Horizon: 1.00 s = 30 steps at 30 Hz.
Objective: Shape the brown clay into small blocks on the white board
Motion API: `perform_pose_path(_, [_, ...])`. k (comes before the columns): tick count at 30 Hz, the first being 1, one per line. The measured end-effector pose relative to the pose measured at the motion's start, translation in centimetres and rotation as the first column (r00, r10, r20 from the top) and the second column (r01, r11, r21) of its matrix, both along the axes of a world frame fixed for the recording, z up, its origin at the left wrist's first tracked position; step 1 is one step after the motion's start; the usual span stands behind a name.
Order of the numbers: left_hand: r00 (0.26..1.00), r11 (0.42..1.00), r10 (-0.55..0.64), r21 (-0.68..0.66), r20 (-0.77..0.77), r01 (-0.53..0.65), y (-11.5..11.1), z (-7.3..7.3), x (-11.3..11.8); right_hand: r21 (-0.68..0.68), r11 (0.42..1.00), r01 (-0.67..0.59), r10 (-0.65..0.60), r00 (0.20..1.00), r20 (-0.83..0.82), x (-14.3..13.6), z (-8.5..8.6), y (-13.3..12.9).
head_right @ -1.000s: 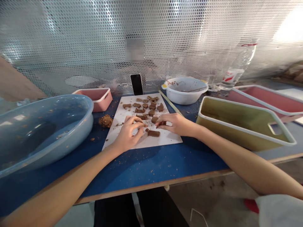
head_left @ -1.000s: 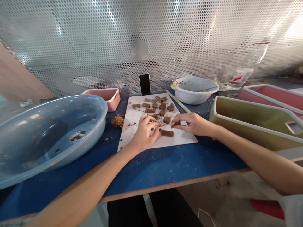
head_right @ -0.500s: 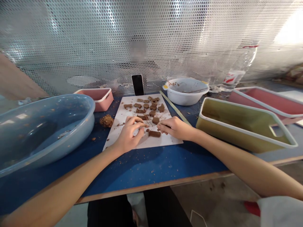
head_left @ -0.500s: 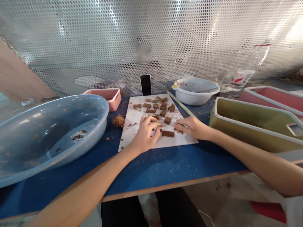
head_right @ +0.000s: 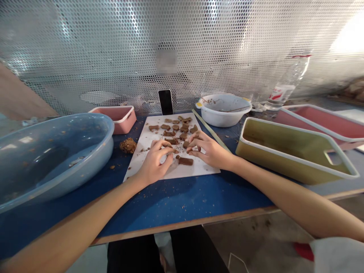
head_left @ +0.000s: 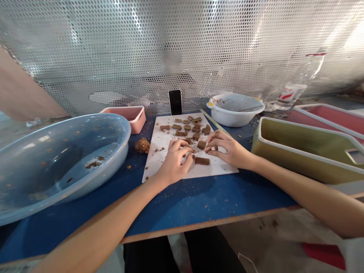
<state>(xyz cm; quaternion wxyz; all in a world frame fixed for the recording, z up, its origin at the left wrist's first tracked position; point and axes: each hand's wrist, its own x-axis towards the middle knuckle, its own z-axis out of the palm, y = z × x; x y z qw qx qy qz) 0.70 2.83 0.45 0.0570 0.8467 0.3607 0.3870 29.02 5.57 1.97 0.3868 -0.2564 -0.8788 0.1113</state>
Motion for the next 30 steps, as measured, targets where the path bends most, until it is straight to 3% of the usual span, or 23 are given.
perform_pose_path(8, [0.998, 0.999, -0.032, -0.005, 0.056, 0.032, -0.1, 0.1, 0.2, 0.011, 1.000, -0.018, 0.018, 1.000, -0.003, -0.2, -0.1, -0.3])
perform_pose_path(17, [0.969, 0.961, -0.060, -0.248, 0.238, 0.120, -0.6, 0.4, 1.0, 0.080, 0.995, -0.064, 0.067, 0.997, -0.042, -0.9, 0.5, -1.5])
perform_pose_path(23, [0.975, 0.991, -0.061, -0.100, 0.215, 0.085, -0.4, -0.2, 0.7, 0.038, 0.998, -0.058, 0.059, 0.998, -0.022, -0.9, 0.5, -1.6])
perform_pose_path(27, [0.987, 0.993, -0.107, 0.067, 0.123, 0.099, -0.8, 0.3, 0.6, -0.036, 0.995, -0.090, 0.089, 0.996, -0.027, -1.1, 0.5, -1.8])
perform_pose_path(30, [0.985, 0.982, -0.159, 0.114, 0.061, 0.151, -1.1, 0.6, 0.5, -0.084, 0.986, -0.146, 0.145, 0.989, -0.019, -1.2, 0.5, -2.0])
